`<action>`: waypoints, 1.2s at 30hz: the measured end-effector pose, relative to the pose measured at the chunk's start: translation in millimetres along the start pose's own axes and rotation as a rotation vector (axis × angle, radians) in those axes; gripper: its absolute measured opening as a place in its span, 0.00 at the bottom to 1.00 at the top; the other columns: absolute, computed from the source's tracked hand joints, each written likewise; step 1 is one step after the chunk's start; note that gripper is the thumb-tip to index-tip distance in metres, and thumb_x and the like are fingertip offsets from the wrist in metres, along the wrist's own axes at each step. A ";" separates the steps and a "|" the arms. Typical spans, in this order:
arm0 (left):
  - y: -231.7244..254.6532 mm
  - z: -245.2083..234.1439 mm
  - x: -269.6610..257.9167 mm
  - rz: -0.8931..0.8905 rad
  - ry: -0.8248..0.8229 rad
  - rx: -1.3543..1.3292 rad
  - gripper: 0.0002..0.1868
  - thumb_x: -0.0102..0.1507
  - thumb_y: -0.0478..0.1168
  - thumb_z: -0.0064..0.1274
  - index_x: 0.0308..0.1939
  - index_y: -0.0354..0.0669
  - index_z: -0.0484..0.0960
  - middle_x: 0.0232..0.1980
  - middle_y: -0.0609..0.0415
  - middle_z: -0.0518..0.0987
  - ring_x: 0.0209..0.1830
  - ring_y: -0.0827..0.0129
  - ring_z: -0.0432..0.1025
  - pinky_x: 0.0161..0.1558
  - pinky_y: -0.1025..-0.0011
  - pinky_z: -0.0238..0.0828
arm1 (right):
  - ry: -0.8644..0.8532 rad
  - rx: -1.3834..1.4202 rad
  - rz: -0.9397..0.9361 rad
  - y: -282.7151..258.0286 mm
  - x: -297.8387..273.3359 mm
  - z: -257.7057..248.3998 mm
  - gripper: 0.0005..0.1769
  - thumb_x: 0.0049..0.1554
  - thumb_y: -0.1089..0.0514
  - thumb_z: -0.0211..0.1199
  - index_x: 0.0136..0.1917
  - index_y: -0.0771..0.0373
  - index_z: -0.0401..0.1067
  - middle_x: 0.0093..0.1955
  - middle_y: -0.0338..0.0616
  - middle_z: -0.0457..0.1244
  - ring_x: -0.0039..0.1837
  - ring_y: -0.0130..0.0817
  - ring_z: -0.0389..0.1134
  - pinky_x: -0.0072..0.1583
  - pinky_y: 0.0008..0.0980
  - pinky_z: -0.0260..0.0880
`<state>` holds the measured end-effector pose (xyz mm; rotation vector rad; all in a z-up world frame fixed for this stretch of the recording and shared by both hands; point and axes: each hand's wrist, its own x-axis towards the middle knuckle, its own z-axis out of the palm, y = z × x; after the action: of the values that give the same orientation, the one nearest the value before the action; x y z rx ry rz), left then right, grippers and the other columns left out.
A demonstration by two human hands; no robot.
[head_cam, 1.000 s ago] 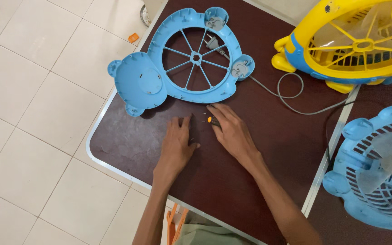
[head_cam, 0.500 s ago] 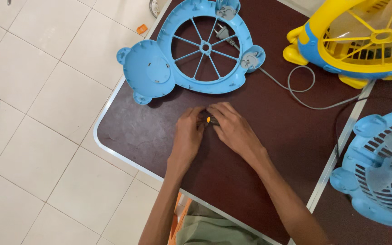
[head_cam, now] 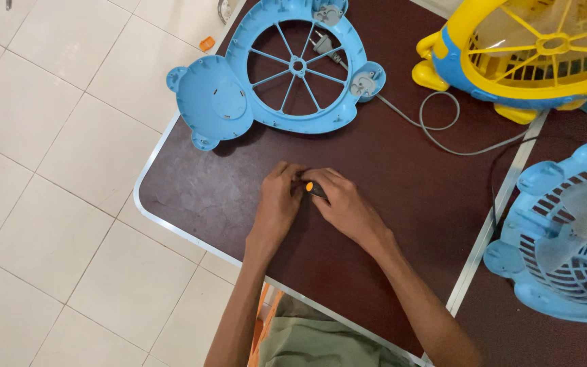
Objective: The person disassembles a blue bear-shaped desk fan using a screwdriver. They remove the front grille, fan blades, and motor housing, placing the parts on the table.
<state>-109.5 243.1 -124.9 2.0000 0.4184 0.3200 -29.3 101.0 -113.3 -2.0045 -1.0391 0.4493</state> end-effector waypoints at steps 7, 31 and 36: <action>8.2 -3.5 -0.8 0.021 0.000 -0.027 0.19 0.56 0.23 0.58 0.51 0.34 0.81 0.49 0.44 0.80 0.46 0.54 0.80 0.47 0.65 0.78 | 0.057 0.127 -0.001 5.9 -5.0 -7.5 0.15 0.60 0.67 0.61 0.61 0.67 0.70 0.59 0.54 0.70 0.62 0.50 0.73 0.60 0.42 0.75; 150.1 96.5 2.5 0.426 -0.265 0.099 0.17 0.61 0.36 0.61 0.55 0.42 0.82 0.47 0.51 0.81 0.48 0.57 0.75 0.49 0.60 0.73 | 0.602 -0.337 0.161 -46.6 -132.0 -140.3 0.18 0.58 0.70 0.62 0.61 0.67 0.68 0.59 0.53 0.69 0.59 0.50 0.73 0.57 0.42 0.74; 172.4 121.7 -5.1 0.506 -0.341 0.020 0.15 0.63 0.36 0.60 0.54 0.42 0.82 0.47 0.51 0.82 0.49 0.57 0.75 0.49 0.59 0.73 | 0.725 -0.430 0.196 -61.0 -167.5 -160.4 0.17 0.59 0.70 0.64 0.61 0.66 0.69 0.59 0.52 0.69 0.58 0.48 0.73 0.55 0.39 0.74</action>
<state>-39.2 71.3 -24.4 2.1101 -0.3072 0.2761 -61.0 -93.6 23.3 -2.3739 -0.5037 -0.4302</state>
